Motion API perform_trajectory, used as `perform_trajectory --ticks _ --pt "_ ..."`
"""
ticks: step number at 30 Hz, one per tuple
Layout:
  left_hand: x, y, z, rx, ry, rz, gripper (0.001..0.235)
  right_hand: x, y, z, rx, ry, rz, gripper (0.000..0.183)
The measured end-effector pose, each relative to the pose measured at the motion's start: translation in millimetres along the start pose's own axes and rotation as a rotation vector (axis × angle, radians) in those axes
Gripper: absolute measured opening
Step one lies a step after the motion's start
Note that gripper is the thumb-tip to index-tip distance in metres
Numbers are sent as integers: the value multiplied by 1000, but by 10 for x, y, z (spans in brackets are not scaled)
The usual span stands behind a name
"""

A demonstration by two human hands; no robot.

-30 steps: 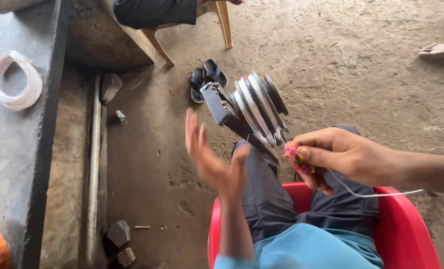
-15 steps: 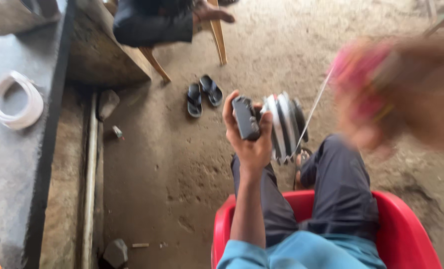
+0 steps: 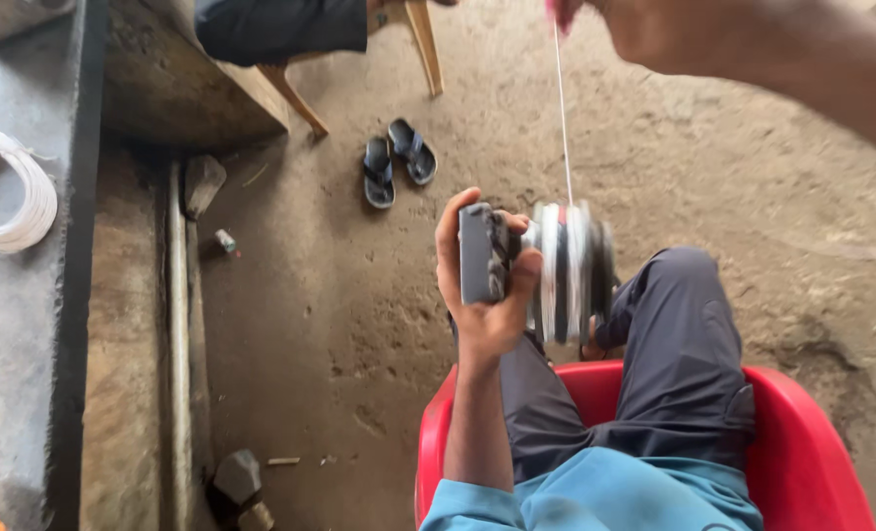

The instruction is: The person sits on a red chair and winds a white wire onto a multi-layered spool using a pink cloth to guide the wire. The person holds the spool in their left hand and uses their right hand to wrap the wire around the spool's grooves.

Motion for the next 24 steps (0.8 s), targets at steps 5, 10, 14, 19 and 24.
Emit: perform_trajectory --ticks 5,10,14,19,24 --pt "144 173 117 137 -87 -189 73 -1024 339 -1881 151 64 -297 19" --pt "613 222 137 181 -25 -137 71 -1686 1237 -2894 511 204 -678 16" --pt "785 306 130 122 -51 -68 76 -1810 1545 -3154 667 24 -654 14" --pt "988 695 179 217 -74 -153 66 -1874 1768 -2931 700 61 -740 25" --pt "1261 889 -118 151 -81 -278 57 -1570 2156 -1952 931 -116 -678 19"
Point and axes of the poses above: each hand's wrist, its own x-axis towards the middle knuckle, its own z-axis out of the back of the hand, y = z × x, the point moved 1 cm from there along x, towards the middle knuckle, and after that the axes turned 13 degrees about x, right-handed, at the moved point
